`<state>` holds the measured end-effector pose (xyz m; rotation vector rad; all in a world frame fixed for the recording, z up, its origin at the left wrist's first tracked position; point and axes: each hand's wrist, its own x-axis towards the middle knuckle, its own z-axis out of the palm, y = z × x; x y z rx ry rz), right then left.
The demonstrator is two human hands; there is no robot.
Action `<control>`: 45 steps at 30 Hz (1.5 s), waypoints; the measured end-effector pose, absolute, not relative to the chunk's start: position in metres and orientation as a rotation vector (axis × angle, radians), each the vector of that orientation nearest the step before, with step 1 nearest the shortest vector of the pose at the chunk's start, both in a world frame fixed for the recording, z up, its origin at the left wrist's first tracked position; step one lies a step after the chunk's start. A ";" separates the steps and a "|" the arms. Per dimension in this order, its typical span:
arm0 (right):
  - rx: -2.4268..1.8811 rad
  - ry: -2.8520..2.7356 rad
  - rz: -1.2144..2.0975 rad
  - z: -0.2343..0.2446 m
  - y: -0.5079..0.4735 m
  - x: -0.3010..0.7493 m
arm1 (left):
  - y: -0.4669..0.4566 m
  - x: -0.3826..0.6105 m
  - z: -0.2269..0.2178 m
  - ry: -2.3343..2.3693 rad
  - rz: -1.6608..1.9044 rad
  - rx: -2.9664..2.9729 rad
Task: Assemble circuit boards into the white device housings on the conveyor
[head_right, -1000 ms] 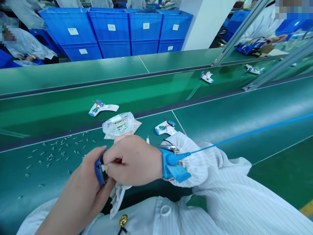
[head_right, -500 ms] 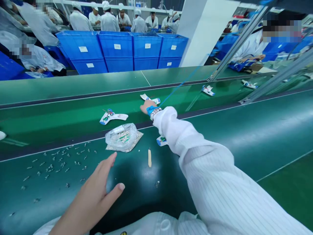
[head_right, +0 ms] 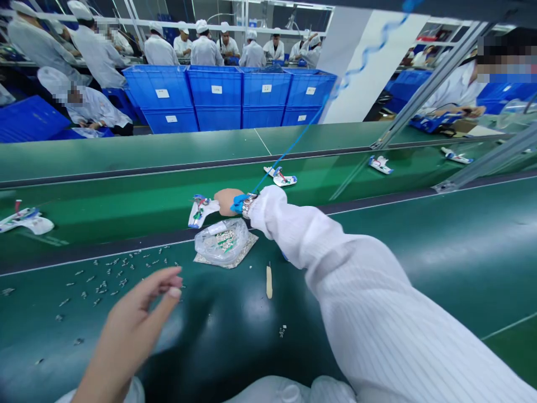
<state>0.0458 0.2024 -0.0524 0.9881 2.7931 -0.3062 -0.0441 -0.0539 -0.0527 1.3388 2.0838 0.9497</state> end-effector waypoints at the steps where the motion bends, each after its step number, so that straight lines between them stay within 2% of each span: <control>1: 0.909 2.827 -0.264 -0.042 0.192 0.052 | -0.049 -0.050 -0.048 2.182 1.023 1.263; 4: 0.613 2.864 -0.185 -0.008 0.156 0.070 | -0.028 -0.065 -0.026 2.359 1.022 1.167; 8: 0.163 2.834 -0.024 0.023 0.115 0.084 | -0.002 -0.066 0.001 2.135 0.449 1.435; 11: 0.012 2.798 0.063 0.030 0.099 0.091 | 0.001 -0.062 0.003 1.900 0.214 1.517; 16: -0.040 2.771 0.065 0.027 0.090 0.099 | -0.015 -0.064 -0.007 1.660 0.124 1.378; 20: -0.032 2.754 -0.016 0.030 0.092 0.100 | -0.023 -0.072 -0.011 1.511 0.311 1.162; 23: -0.036 2.695 -0.281 0.029 0.100 0.102 | -0.030 -0.077 -0.012 1.378 0.580 1.024; 28: -0.288 2.324 -1.245 -0.001 0.110 0.107 | -0.045 -0.062 -0.016 1.083 1.070 0.836; 30: -0.290 2.287 -1.449 -0.015 0.108 0.110 | -0.049 -0.049 -0.017 1.028 1.237 0.776; 32: -0.013 2.517 -1.493 -0.022 0.103 0.114 | -0.051 -0.037 -0.021 1.022 1.348 0.721; 36: 0.823 2.886 -1.581 -0.012 0.085 0.124 | -0.052 -0.022 -0.030 1.132 1.527 0.729; 40: 0.765 2.735 -2.061 0.002 0.060 0.126 | -0.056 -0.015 -0.036 1.332 1.620 0.849; 45: 0.950 2.421 -2.414 -0.005 0.044 0.115 | -0.059 -0.009 -0.031 1.659 1.632 1.013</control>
